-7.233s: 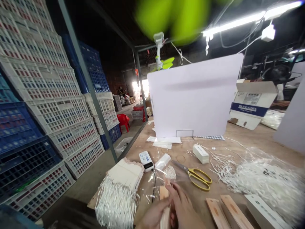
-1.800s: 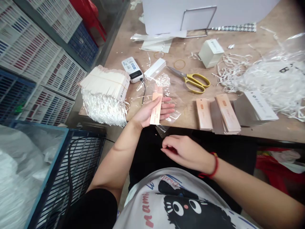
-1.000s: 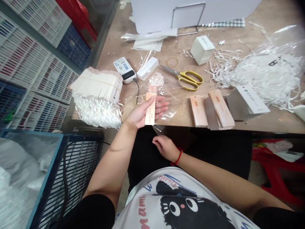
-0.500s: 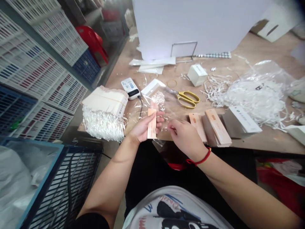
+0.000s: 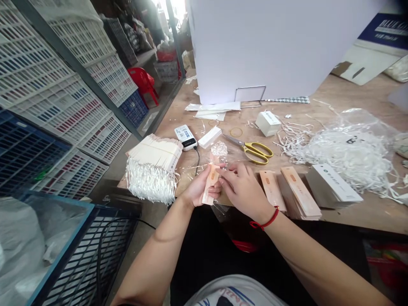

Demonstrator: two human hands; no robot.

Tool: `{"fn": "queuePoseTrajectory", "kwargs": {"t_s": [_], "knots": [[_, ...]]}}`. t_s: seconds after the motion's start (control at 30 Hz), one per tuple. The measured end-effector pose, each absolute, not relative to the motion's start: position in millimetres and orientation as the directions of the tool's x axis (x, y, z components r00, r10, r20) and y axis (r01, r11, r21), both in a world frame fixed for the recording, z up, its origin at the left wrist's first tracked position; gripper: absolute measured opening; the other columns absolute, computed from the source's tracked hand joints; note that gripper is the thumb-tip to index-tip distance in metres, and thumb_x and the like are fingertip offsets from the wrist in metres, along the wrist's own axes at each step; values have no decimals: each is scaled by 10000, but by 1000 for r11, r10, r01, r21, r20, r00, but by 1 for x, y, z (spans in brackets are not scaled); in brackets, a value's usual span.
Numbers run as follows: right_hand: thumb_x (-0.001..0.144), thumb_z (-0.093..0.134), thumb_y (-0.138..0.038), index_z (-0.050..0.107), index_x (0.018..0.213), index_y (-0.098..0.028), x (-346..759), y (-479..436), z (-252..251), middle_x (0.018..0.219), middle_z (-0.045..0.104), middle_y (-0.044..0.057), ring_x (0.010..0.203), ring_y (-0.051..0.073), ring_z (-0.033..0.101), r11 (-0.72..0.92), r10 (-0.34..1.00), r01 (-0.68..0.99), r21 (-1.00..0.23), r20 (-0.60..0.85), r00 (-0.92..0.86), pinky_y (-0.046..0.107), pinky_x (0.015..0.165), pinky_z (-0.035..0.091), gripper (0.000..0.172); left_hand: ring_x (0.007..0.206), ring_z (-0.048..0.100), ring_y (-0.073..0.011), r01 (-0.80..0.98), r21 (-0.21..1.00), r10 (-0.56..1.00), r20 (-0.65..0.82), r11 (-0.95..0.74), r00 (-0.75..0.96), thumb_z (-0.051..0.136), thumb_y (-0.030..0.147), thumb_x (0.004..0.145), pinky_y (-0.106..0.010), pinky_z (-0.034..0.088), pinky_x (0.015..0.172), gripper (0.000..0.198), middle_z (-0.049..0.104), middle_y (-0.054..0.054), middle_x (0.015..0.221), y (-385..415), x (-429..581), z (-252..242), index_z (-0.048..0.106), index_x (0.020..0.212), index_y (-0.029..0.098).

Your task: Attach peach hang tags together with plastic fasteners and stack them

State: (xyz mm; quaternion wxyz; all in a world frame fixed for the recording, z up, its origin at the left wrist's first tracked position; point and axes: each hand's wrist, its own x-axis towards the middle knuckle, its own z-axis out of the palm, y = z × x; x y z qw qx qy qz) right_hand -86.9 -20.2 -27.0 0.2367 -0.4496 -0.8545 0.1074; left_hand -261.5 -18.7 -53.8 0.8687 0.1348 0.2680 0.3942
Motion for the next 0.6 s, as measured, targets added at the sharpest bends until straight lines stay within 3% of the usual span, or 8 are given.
{"fn": "queuePoseTrajectory", "kwargs": {"t_s": [0.07, 0.17, 0.47, 0.6], "knots": [[981, 492, -266, 652, 1335, -287, -90, -22, -28, 1192, 586, 141, 1076, 321, 530, 571, 820, 736, -362, 284, -497, 491, 910, 487, 389, 394, 419, -68, -613, 469, 771, -345, 635, 535, 346, 525, 1025, -127, 348, 392, 409, 545, -2, 646, -19, -261, -53, 613, 1260, 323], [1002, 453, -285, 645, 1342, -276, -94, -24, -29, 1247, 591, 141, 1110, 334, 513, 550, 835, 764, -337, 261, -485, 491, 907, 476, 391, 390, 445, -72, -608, 491, 780, -343, 624, 523, 389, 498, 1022, -125, 358, 391, 371, 557, 3, 646, -19, -262, -54, 565, 1334, 399], [1017, 405, -306, 681, 1184, -189, -106, -23, -22, 1144, 620, 161, 1040, 331, 520, 512, 855, 824, -245, 242, -459, 472, 839, 458, 343, 373, 462, -82, -577, 576, 815, -383, 579, 434, 488, 451, 1001, -158, 380, 373, 378, 568, 25, 653, -20, -256, -48, 529, 1358, 331], [1023, 386, -311, 651, 1237, -170, -114, -19, -16, 1167, 617, 178, 1066, 347, 519, 462, 883, 863, -204, 194, -427, 463, 813, 439, 368, 349, 424, -68, -567, 553, 792, -429, 611, 435, 469, 484, 1005, -158, 362, 353, 378, 511, 41, 605, -19, -254, -50, 593, 1267, 242]]}}
